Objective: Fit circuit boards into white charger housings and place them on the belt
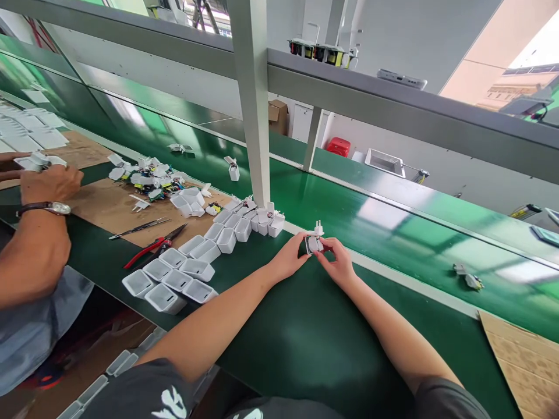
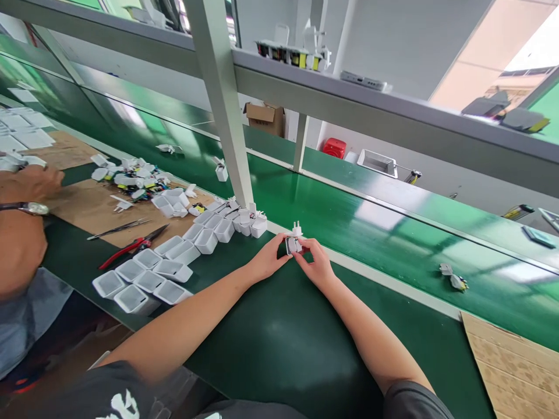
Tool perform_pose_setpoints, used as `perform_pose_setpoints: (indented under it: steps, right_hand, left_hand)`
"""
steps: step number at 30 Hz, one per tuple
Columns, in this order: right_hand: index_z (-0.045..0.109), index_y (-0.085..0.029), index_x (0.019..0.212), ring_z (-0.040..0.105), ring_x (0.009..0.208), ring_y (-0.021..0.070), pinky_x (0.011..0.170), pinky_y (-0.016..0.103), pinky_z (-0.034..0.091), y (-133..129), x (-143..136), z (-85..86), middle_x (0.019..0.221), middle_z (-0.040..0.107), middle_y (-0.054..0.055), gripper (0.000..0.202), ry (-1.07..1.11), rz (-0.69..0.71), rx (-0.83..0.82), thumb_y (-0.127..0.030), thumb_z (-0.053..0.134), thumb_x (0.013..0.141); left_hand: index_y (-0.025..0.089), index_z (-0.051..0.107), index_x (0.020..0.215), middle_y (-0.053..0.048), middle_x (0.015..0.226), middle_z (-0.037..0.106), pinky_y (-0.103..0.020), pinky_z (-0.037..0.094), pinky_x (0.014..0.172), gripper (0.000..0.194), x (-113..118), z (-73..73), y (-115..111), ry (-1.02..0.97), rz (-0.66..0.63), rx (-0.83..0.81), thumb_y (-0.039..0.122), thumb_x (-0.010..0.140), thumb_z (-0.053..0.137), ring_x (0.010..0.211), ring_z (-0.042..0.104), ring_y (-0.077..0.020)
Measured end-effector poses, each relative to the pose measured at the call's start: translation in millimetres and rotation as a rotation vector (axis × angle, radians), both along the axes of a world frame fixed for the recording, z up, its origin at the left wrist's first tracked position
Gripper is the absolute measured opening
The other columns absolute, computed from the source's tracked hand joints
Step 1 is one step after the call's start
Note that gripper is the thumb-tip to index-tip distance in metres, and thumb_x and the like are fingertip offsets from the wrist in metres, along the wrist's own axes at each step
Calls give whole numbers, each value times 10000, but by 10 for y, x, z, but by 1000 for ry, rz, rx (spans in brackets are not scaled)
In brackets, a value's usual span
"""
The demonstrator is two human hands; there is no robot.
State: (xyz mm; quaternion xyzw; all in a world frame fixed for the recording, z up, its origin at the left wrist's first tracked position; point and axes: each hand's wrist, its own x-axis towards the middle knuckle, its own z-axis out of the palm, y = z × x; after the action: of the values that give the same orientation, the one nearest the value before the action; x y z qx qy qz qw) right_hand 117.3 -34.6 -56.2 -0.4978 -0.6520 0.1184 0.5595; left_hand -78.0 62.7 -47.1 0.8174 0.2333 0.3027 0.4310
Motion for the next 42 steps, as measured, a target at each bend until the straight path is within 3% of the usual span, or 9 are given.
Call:
perform_pose_setpoints:
  steps: [13,19,25,42]
  right_hand:
    - [693,-286,1304,739,926,245,833,428,669,-15,37,5,1159,748,107,336,-93,34,62,-330,790,985]
    - [692,-283,1319,753,975,258,863,439,682,-29,68,-11,1200,749,117,356,-112,56,31,-346,794,984]
    - [645,-296,1411,758,1019,263,904,445,675,-43,102,12,1246,738,126,447,-188,118,49,-267,774,984]
    - [624,-307,1502,767,1105,289,961,442,662,-61,107,91,1248,755,127,505,-314,105,110,-219,734,1017]
  left_hand:
    - [247,548,1297,-83,1314,691,-487,550,1119,405,-12,59,-25,6,12,-53,209,907,649,1260,660,-298]
    - [260,545,1358,-67,1347,686,-458,531,1147,491,-20,60,-27,-6,15,-44,164,888,649,1284,650,-285]
    - [265,542,1397,-66,1413,661,-448,507,1180,529,-31,26,-31,-33,29,-18,130,895,643,1340,624,-280]
    - [265,537,1405,-76,1413,653,-477,499,1198,543,-34,-6,-31,-7,40,14,130,898,679,1351,613,-299]
